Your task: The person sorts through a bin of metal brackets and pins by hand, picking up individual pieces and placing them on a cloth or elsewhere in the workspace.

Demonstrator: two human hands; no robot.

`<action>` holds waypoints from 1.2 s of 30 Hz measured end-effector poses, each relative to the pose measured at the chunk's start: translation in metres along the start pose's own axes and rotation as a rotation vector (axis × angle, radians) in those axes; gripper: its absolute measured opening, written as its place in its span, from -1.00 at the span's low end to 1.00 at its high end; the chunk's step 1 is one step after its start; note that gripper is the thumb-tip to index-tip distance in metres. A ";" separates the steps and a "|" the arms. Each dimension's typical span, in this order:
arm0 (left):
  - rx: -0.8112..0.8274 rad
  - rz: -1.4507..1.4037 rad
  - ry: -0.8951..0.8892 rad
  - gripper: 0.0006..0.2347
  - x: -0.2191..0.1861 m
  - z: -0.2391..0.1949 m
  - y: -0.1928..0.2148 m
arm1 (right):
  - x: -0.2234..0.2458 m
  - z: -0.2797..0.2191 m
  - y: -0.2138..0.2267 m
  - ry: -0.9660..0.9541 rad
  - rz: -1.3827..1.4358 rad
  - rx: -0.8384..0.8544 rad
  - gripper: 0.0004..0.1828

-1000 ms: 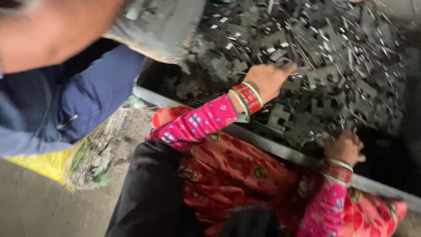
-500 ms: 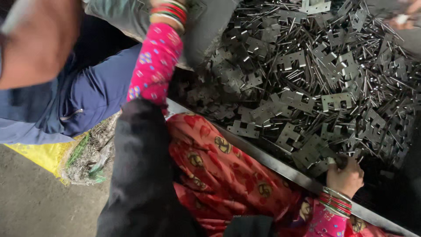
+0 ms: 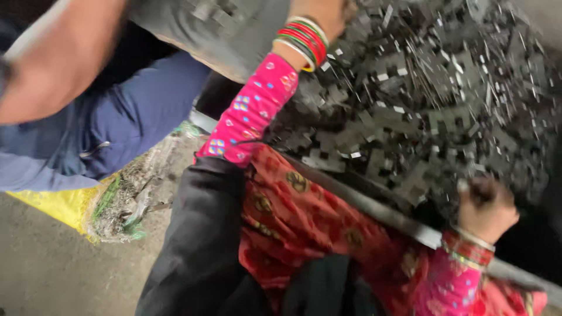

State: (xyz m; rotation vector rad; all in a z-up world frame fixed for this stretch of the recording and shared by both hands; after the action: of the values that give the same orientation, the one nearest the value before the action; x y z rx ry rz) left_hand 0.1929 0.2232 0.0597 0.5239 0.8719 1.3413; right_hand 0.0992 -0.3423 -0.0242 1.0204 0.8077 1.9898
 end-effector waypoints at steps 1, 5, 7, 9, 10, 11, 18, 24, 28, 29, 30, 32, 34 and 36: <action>0.024 -0.084 -0.060 -0.73 -0.041 -0.007 -0.001 | -0.002 -0.001 0.008 -0.026 0.070 -0.031 -0.75; 0.622 -0.071 -0.041 -0.69 -0.129 -0.072 -0.051 | -0.010 0.000 0.039 -0.210 0.633 -0.127 -0.81; 0.774 -0.043 -0.064 -0.72 -0.146 -0.114 -0.069 | -0.008 0.002 0.071 -0.241 0.978 -0.330 -0.81; 0.794 -0.059 -0.091 -0.76 -0.155 -0.145 -0.084 | -0.011 -0.005 0.076 -0.500 1.396 -0.403 -0.81; 0.838 -0.024 -0.052 -0.82 -0.152 -0.156 -0.095 | -0.002 -0.008 0.063 -0.652 1.548 -0.360 -0.77; 0.886 0.009 -0.017 -0.85 -0.150 -0.168 -0.107 | 0.006 -0.017 0.052 -0.821 1.693 -0.342 -0.71; 0.909 -0.032 0.147 -0.68 -0.134 -0.182 -0.149 | 0.068 -0.016 -0.069 -0.794 1.426 0.208 -0.61; 1.038 -0.014 0.217 -0.67 -0.129 -0.176 -0.147 | 0.141 0.038 -0.153 0.135 -0.068 0.247 -0.74; 0.986 -0.080 0.210 -0.69 -0.127 -0.159 -0.125 | 0.143 0.040 -0.164 0.137 -0.048 0.256 -0.66; 0.898 -0.133 0.193 -0.74 -0.130 -0.150 -0.117 | 0.134 0.037 -0.164 0.132 -0.051 0.257 -0.66; 0.902 -0.135 0.189 -0.74 -0.130 -0.146 -0.114 | 0.117 0.035 -0.156 0.075 0.068 0.233 -0.61; 0.894 -0.084 0.108 -0.73 -0.137 -0.130 -0.101 | 0.067 0.037 -0.136 -0.129 0.367 0.175 -0.59; 0.906 -0.203 0.134 -0.71 -0.135 -0.123 -0.084 | 0.017 0.021 -0.103 -0.353 0.725 0.102 -0.62; 0.900 -0.315 0.163 -0.64 -0.129 -0.115 -0.069 | 0.000 0.020 -0.081 -0.398 0.912 0.056 -0.60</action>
State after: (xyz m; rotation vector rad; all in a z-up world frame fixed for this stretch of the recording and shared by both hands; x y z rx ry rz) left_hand 0.1447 0.0682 -0.0311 0.9203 1.6248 0.6542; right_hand 0.1424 -0.2959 -0.0781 1.9833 0.1607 2.3345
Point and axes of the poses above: each hand's wrist, its own z-axis towards the middle knuckle, its own y-axis out of the back of the hand, x = y × z, the point moved 10 cm from there along z, towards the middle knuckle, and after that the axes turned 3 degrees about -x, right-handed, at the moved point
